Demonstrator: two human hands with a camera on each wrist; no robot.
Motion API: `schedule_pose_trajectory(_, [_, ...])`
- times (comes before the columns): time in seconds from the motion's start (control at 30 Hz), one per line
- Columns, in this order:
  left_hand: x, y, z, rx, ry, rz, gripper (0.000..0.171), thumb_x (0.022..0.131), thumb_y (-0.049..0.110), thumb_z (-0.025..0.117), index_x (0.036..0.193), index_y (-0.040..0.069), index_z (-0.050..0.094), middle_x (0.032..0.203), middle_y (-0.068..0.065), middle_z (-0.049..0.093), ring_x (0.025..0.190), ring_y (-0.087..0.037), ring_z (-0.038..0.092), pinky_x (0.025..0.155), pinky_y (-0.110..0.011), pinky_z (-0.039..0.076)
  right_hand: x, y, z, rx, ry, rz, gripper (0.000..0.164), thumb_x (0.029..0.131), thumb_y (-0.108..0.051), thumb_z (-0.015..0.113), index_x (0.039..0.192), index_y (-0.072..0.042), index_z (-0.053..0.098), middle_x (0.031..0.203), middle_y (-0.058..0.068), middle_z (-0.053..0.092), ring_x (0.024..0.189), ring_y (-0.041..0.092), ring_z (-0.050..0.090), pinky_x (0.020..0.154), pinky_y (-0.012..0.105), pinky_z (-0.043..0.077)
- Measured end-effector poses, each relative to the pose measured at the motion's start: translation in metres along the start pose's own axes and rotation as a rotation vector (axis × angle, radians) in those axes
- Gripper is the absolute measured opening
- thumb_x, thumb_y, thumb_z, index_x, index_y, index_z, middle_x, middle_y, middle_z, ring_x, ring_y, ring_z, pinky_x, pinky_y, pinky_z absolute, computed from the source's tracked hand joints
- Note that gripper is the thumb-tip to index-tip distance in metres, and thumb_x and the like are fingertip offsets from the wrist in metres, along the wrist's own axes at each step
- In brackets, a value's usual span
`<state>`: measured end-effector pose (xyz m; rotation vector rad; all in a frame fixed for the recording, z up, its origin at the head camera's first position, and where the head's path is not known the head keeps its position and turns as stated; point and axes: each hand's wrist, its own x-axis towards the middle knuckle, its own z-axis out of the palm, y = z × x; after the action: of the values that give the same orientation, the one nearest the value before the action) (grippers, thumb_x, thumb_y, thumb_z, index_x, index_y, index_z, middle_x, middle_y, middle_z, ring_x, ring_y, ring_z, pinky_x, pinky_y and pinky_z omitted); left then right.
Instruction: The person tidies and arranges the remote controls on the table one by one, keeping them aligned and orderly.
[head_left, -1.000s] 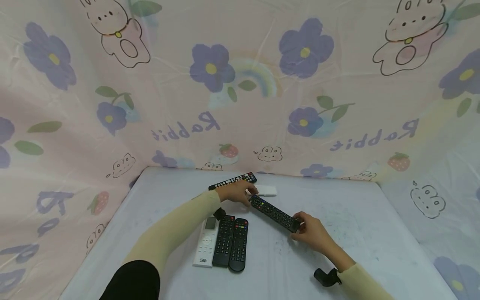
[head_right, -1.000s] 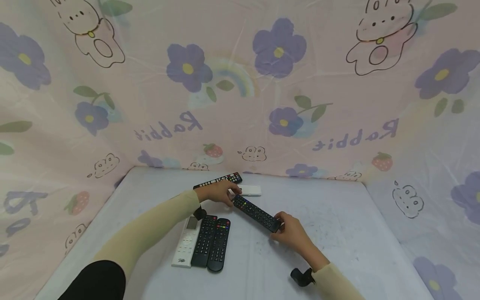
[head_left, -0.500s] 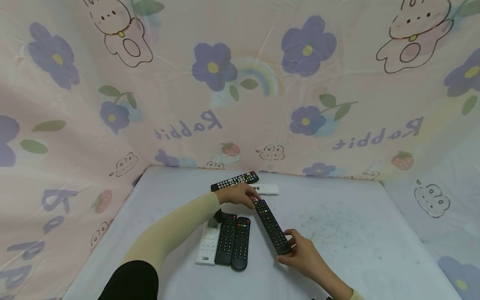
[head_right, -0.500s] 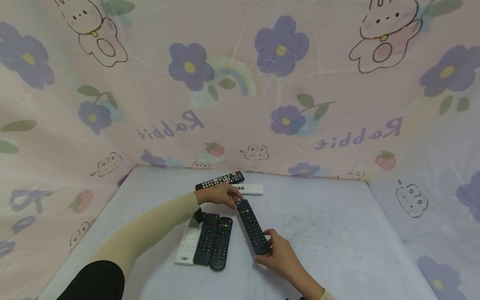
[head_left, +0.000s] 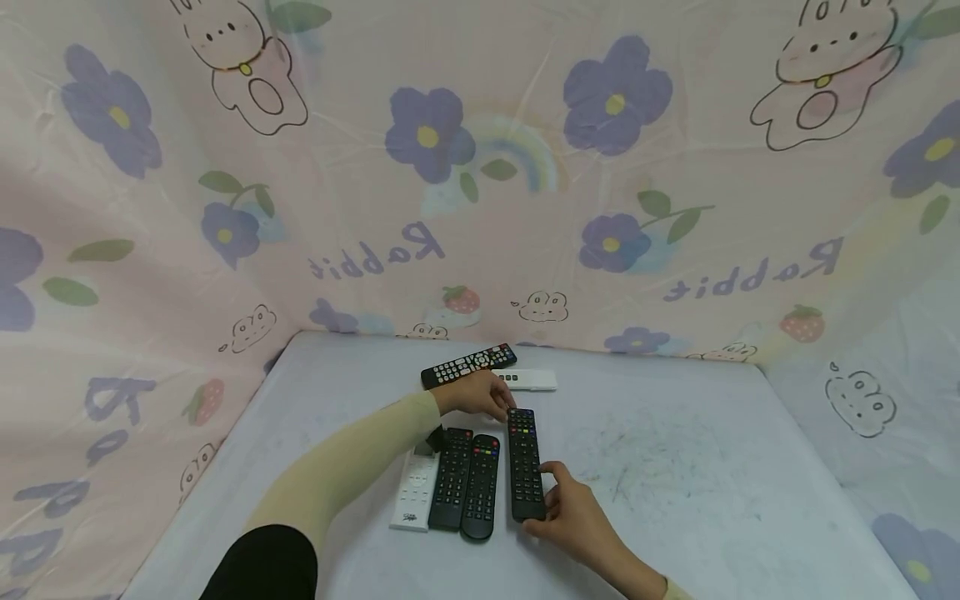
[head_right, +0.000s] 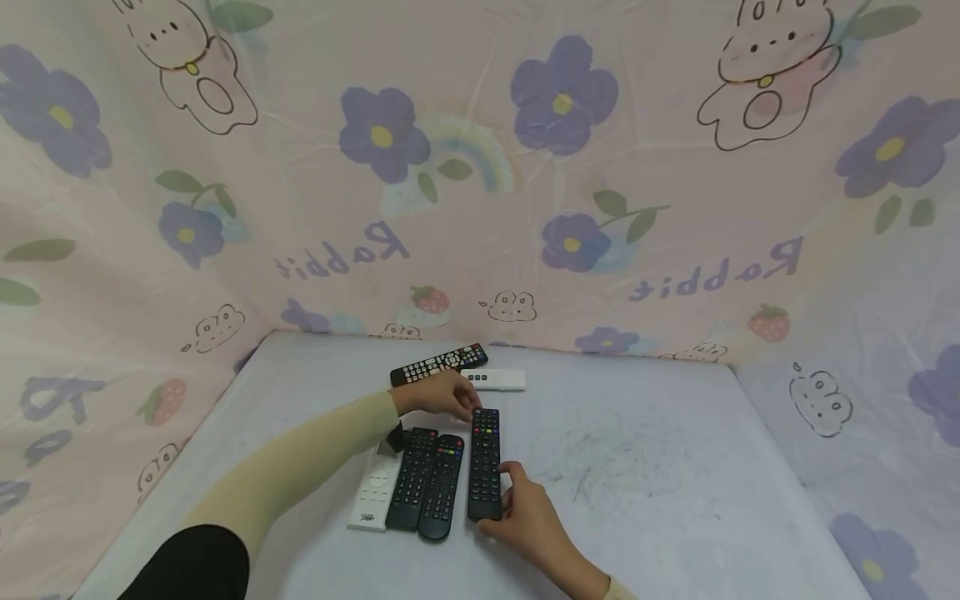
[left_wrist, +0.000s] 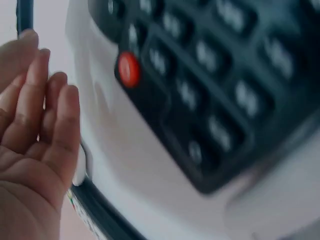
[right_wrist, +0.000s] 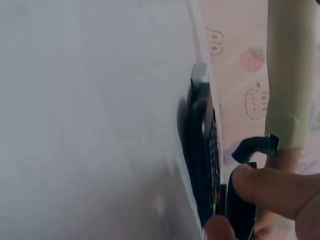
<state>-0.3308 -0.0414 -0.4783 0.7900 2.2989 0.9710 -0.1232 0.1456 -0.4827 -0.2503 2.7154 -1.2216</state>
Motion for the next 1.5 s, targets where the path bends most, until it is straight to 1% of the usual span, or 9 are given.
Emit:
schedule_pose_trajectory(0.07, [0.001, 0.0, 0.004, 0.02, -0.003, -0.005, 0.021, 0.08, 0.011, 0.077, 0.1, 0.013, 0.073, 0.089, 0.003, 0.072, 0.079, -0.007, 0.066, 0.069, -0.024, 0.053, 0.0, -0.001, 0.003, 0.01, -0.02, 0.0, 0.079, 0.066, -0.019, 0.086, 0.13, 0.0, 0.042, 0.071, -0.002, 0.061, 0.057, 0.007, 0.055, 0.052, 0.022, 0.045])
schedule_pose_trajectory(0.17, [0.0, 0.001, 0.008, 0.08, -0.008, -0.007, 0.02, 0.079, 0.012, 0.077, 0.098, 0.015, 0.072, 0.086, 0.005, 0.071, 0.077, -0.007, 0.065, 0.069, -0.023, 0.053, 0.001, -0.002, 0.007, 0.028, -0.044, 0.007, 0.083, 0.064, -0.017, 0.087, 0.13, 0.001, 0.04, 0.067, -0.003, 0.061, 0.055, 0.009, 0.055, 0.051, 0.023, 0.044])
schedule_pose_trajectory(0.3, [-0.004, 0.003, 0.007, 0.123, -0.013, -0.02, 0.019, 0.078, 0.01, 0.078, 0.095, 0.015, 0.072, 0.084, 0.005, 0.07, 0.075, -0.007, 0.064, 0.069, -0.023, 0.053, 0.003, -0.001, 0.013, 0.0, -0.058, 0.015, 0.086, 0.062, -0.017, 0.088, 0.13, 0.0, 0.039, 0.066, -0.004, 0.06, 0.055, 0.008, 0.053, 0.05, 0.023, 0.043])
schedule_pose_trajectory(0.5, [-0.01, 0.004, 0.005, 0.118, -0.026, -0.024, 0.019, 0.078, 0.008, 0.078, 0.095, 0.014, 0.071, 0.085, 0.004, 0.069, 0.077, -0.008, 0.064, 0.071, -0.022, 0.053, 0.007, -0.002, 0.02, -0.049, -0.073, 0.021, 0.087, 0.06, -0.019, 0.088, 0.129, -0.001, 0.038, 0.066, -0.003, 0.058, 0.056, 0.009, 0.052, 0.05, 0.024, 0.041])
schedule_pose_trajectory(0.77, [-0.007, 0.003, 0.005, 0.115, -0.026, -0.049, 0.02, 0.078, 0.008, 0.078, 0.094, 0.016, 0.07, 0.084, 0.005, 0.068, 0.077, -0.009, 0.064, 0.072, -0.023, 0.053, 0.009, -0.004, 0.026, -0.093, -0.074, 0.02, 0.087, 0.06, -0.02, 0.089, 0.127, 0.001, 0.038, 0.068, -0.003, 0.057, 0.057, 0.008, 0.051, 0.05, 0.023, 0.04])
schedule_pose_trajectory(0.97, [-0.007, 0.0, 0.005, 0.12, -0.024, -0.057, 0.019, 0.078, 0.007, 0.078, 0.094, 0.015, 0.071, 0.083, 0.005, 0.068, 0.077, -0.008, 0.064, 0.071, -0.023, 0.052, 0.01, -0.005, 0.026, -0.094, -0.086, 0.025, 0.087, 0.06, -0.02, 0.088, 0.127, 0.001, 0.038, 0.068, -0.003, 0.057, 0.057, 0.009, 0.051, 0.05, 0.023, 0.041])
schedule_pose_trajectory(1.13, [-0.006, 0.0, 0.004, 0.12, -0.023, -0.058, 0.019, 0.078, 0.006, 0.077, 0.094, 0.015, 0.071, 0.083, 0.004, 0.068, 0.076, -0.008, 0.063, 0.071, -0.022, 0.052, 0.012, -0.006, 0.026, -0.096, -0.082, 0.004, 0.087, 0.06, -0.021, 0.088, 0.127, 0.001, 0.038, 0.069, -0.002, 0.058, 0.057, 0.009, 0.051, 0.05, 0.023, 0.04])
schedule_pose_trajectory(1.27, [-0.007, 0.001, 0.004, 0.127, -0.02, -0.067, 0.018, 0.078, 0.007, 0.077, 0.093, 0.016, 0.071, 0.084, 0.005, 0.067, 0.078, -0.008, 0.063, 0.071, -0.023, 0.052, 0.013, -0.005, 0.027, -0.096, -0.085, -0.013, 0.087, 0.059, -0.022, 0.088, 0.126, 0.002, 0.038, 0.069, -0.002, 0.059, 0.057, 0.008, 0.052, 0.05, 0.023, 0.041])
schedule_pose_trajectory(1.5, [-0.007, 0.001, 0.005, 0.159, -0.001, -0.076, 0.018, 0.077, 0.009, 0.078, 0.091, 0.018, 0.071, 0.084, 0.006, 0.065, 0.078, -0.008, 0.06, 0.071, -0.022, 0.05, 0.014, -0.005, 0.028, -0.112, -0.092, -0.005, 0.087, 0.06, -0.023, 0.089, 0.127, 0.003, 0.039, 0.071, 0.0, 0.059, 0.06, 0.009, 0.052, 0.051, 0.023, 0.042])
